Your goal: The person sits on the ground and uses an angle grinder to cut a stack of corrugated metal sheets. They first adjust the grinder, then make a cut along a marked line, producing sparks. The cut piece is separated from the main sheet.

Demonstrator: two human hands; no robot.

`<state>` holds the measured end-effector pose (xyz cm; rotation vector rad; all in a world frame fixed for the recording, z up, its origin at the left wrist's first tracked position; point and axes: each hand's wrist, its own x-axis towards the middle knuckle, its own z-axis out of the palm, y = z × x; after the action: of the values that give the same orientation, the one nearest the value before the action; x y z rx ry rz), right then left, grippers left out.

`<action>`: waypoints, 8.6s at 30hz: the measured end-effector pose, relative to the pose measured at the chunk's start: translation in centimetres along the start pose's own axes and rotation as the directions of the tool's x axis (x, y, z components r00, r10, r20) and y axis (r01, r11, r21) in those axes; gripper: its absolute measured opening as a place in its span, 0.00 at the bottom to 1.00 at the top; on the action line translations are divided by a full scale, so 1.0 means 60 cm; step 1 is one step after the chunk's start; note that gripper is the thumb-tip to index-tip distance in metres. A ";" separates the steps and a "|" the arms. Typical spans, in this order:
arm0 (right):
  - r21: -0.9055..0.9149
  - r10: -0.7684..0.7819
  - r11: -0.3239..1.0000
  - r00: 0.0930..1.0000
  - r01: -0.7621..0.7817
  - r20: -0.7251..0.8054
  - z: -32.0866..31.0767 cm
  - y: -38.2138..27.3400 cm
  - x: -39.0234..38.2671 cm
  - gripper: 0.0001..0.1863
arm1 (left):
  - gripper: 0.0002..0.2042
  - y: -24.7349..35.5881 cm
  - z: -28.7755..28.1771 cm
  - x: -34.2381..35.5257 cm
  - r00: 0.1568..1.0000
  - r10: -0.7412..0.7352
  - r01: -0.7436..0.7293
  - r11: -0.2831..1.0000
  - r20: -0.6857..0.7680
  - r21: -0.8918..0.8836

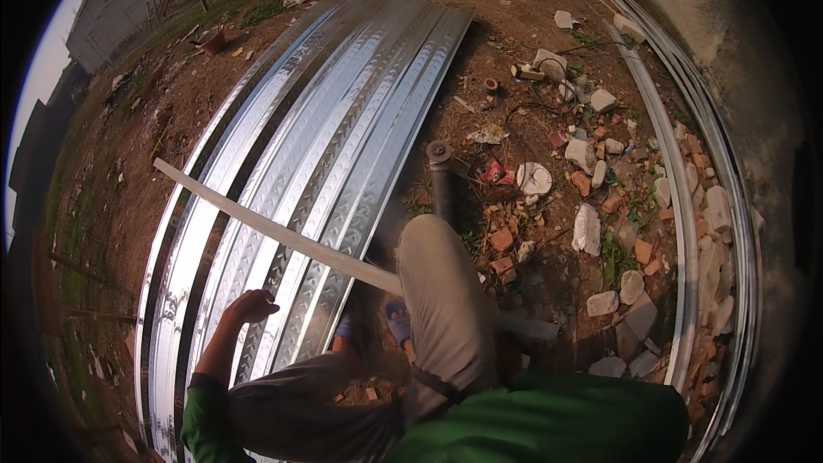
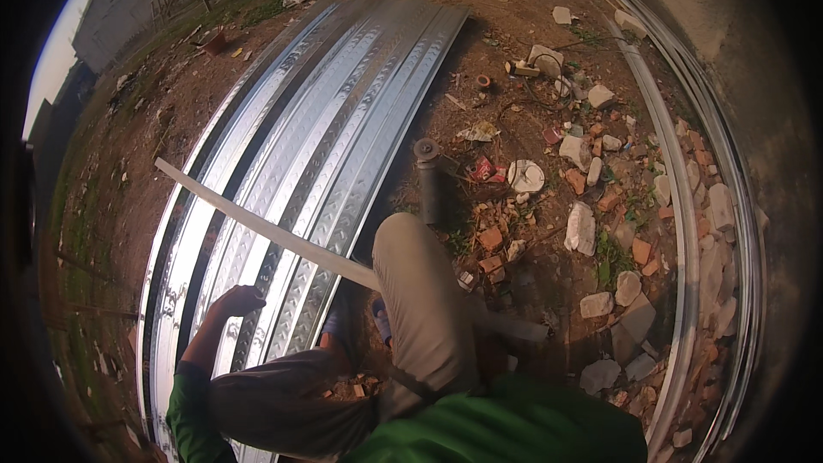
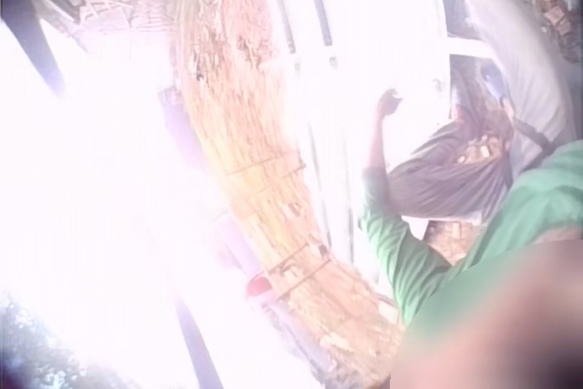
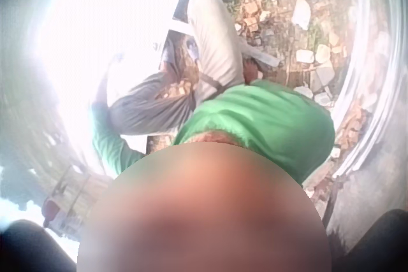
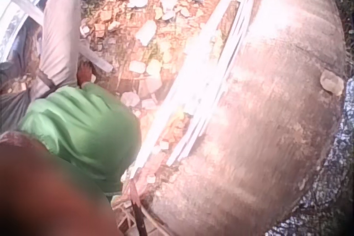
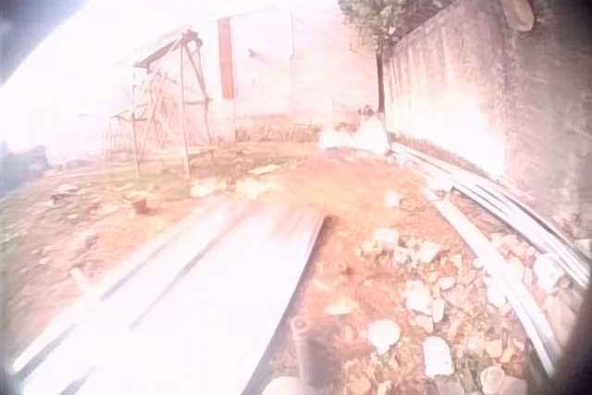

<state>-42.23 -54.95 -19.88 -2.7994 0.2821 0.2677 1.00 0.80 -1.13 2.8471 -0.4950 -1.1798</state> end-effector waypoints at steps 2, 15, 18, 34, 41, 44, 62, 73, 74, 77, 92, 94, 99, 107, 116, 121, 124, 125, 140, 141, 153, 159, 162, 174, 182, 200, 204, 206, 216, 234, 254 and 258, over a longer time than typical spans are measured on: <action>0.022 0.038 0.999 0.999 -0.039 0.035 -0.006 -0.009 0.003 0.18 | 0.25 -0.007 0.001 0.004 0.991 0.133 -0.132 0.990 -0.014 0.058; -0.033 0.020 0.999 0.999 -0.019 0.050 -0.041 -0.020 0.007 0.23 | 0.25 0.038 -0.028 -0.024 1.000 0.002 -0.001 0.998 0.019 -0.064; 0.110 -0.018 0.994 0.997 0.026 -0.073 -0.049 -0.021 0.008 0.23 | 0.25 0.043 -0.030 -0.025 1.000 -0.001 0.002 0.999 0.025 -0.045; 0.070 -0.009 0.998 1.000 0.008 0.013 -0.048 -0.017 0.006 0.22 | 0.13 -0.015 0.008 0.000 0.979 0.172 -0.177 0.984 -0.110 -0.029; 0.079 0.004 0.997 0.999 -0.007 0.043 -0.045 -0.016 0.005 0.23 | 0.13 -0.012 0.007 -0.003 0.977 0.171 -0.173 0.985 -0.126 -0.003; 0.096 0.003 0.995 1.000 -0.004 0.015 -0.049 -0.018 0.005 0.23 | 0.15 -0.009 0.005 -0.006 0.974 0.183 -0.184 0.983 -0.135 0.005; 0.041 0.005 0.999 1.000 -0.005 -0.008 -0.076 -0.033 0.011 0.23 | 0.22 0.040 -0.028 -0.026 0.997 0.070 -0.070 0.997 0.045 0.010; 0.047 0.043 0.998 0.999 -0.044 0.018 -0.104 -0.049 0.014 0.21 | 0.17 -0.001 -0.003 -0.008 0.948 0.317 -0.315 0.946 -0.017 0.073; 0.039 0.041 0.998 0.999 -0.042 0.027 -0.104 -0.050 0.014 0.21 | 0.17 -0.002 -0.002 -0.008 0.950 0.312 -0.310 0.948 -0.017 0.075; 0.053 0.005 0.999 1.000 -0.006 0.023 -0.105 -0.049 0.012 0.22 | 0.16 -0.004 -0.002 -0.006 0.937 0.348 -0.345 0.934 -0.022 0.096; 0.003 0.035 0.999 0.999 -0.036 0.035 -0.097 -0.047 0.016 0.15 | 0.12 0.037 -0.023 -0.029 0.964 0.265 -0.262 0.962 -0.030 0.082; 0.001 0.032 0.999 0.999 -0.032 0.007 -0.099 -0.048 0.015 0.15 | 0.12 0.038 -0.025 -0.030 0.948 0.318 -0.315 0.942 -0.012 0.117; -0.021 0.002 1.000 1.000 -0.002 -0.024 -0.096 -0.046 0.011 0.15 | 0.11 0.052 -0.037 -0.036 0.948 0.319 -0.317 0.936 0.010 0.155; 0.138 0.080 0.988 0.996 -0.074 -0.042 -0.089 -0.048 0.004 0.18 | 0.13 0.066 -0.045 -0.041 0.997 0.064 -0.065 0.998 -0.042 -0.026; 0.053 0.115 0.992 0.993 -0.113 -0.032 -0.077 -0.049 0.010 0.17 | 0.10 0.015 -0.013 -0.020 0.903 0.414 -0.415 0.910 -0.111 0.018; 0.150 0.160 0.976 0.987 -0.155 -0.021 -0.075 -0.050 0.005 0.17 | 0.09 -0.001 -0.003 0.000 0.823 0.558 -0.561 0.828 -0.105 0.001; 0.187 0.213 0.956 0.972 -0.228 0.094 -0.100 -0.056 0.012 0.16 | 0.08 -0.010 0.004 0.004 0.887 0.448 -0.458 0.885 -0.111 -0.085; 0.121 0.186 0.973 0.980 -0.194 0.076 -0.110 -0.060 0.015 0.16 | 0.08 -0.012 0.005 0.004 0.927 0.364 -0.373 0.919 -0.091 -0.127; 0.081 0.126 0.989 0.992 -0.124 -0.014 -0.084 -0.047 0.022 0.20 | 0.12 -0.008 -0.004 -0.005 0.889 0.445 -0.451 0.891 -0.107 -0.040; 0.077 0.116 0.991 0.993 -0.114 -0.021 -0.085 -0.047 0.020 0.20 | 0.18 -0.007 -0.002 -0.008 0.897 0.429 -0.436 0.899 -0.103 -0.050; 0.051 0.120 0.990 0.978 -0.130 0.169 -0.127 -0.059 0.027 0.21 | 0.16 -0.001 -0.008 -0.012 0.906 0.423 -0.418 0.886 0.019 0.201; 0.186 0.149 0.970 0.988 -0.155 0.042 -0.125 -0.061 0.020 0.20 | 0.15 0.009 -0.008 -0.016 0.934 0.357 -0.354 0.927 -0.001 0.126; 0.197 0.129 0.972 0.991 -0.132 0.027 -0.111 -0.056 0.013 0.18 | 0.16 0.015 -0.011 -0.019 0.937 0.348 -0.343 0.932 -0.021 0.119; 0.195 0.147 0.968 0.987 -0.156 0.060 -0.079 -0.042 0.013 0.18 | 0.09 -0.001 -0.005 -0.014 0.907 0.418 -0.410 0.903 -0.042 0.129; 0.252 -0.186 0.952 0.982 0.173 0.026 -0.065 -0.129 0.160 0.18 | 0.22 0.044 -0.020 -0.014 0.997 -0.081 0.081 0.997 0.002 0.018; 0.625 -0.993 -0.070 -0.113 0.777 0.028 -0.217 -0.811 0.206 0.17 | 0.18 0.075 -0.024 -0.397 0.357 -0.626 -0.763 0.232 -0.693 -0.603; 0.689 -0.956 -0.228 -0.294 0.688 -0.022 -0.234 -0.856 0.104 0.17 | 0.19 0.207 0.085 -0.458 0.706 -0.504 -0.603 -0.058 -0.498 -0.796; 0.715 -0.928 -0.282 -0.372 0.639 -0.033 -0.243 -0.861 0.057 0.17 | 0.20 0.284 0.097 -0.507 0.535 -0.505 -0.729 0.129 -0.677 -0.672; 0.812 -0.833 -0.393 -0.540 0.431 -0.116 -0.296 -0.878 -0.087 0.17 | 0.23 0.363 0.203 -0.627 0.172 -0.723 -0.759 0.335 -0.669 -0.558; 0.725 -0.912 -0.190 -0.392 0.663 0.120 -0.194 -0.908 0.086 0.16 | 0.46 0.454 0.319 -0.523 -0.216 -0.853 0.226 0.431 -0.476 -0.874; 0.618 -0.989 -0.098 -0.147 0.780 0.028 -0.154 -1.087 0.091 0.16 | 0.28 0.210 0.399 -0.585 -0.067 -0.917 0.353 0.346 -0.392 -0.869; 0.620 -0.988 -0.108 -0.151 0.777 0.016 -0.149 -1.109 0.094 0.16 | 0.20 0.168 0.400 -0.573 -0.003 -0.975 0.307 0.210 -0.221 -0.929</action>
<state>-20.68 3.18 6.49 -1.5689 -1.6720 0.4404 -41.26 3.89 6.72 2.2863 1.4406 0.4007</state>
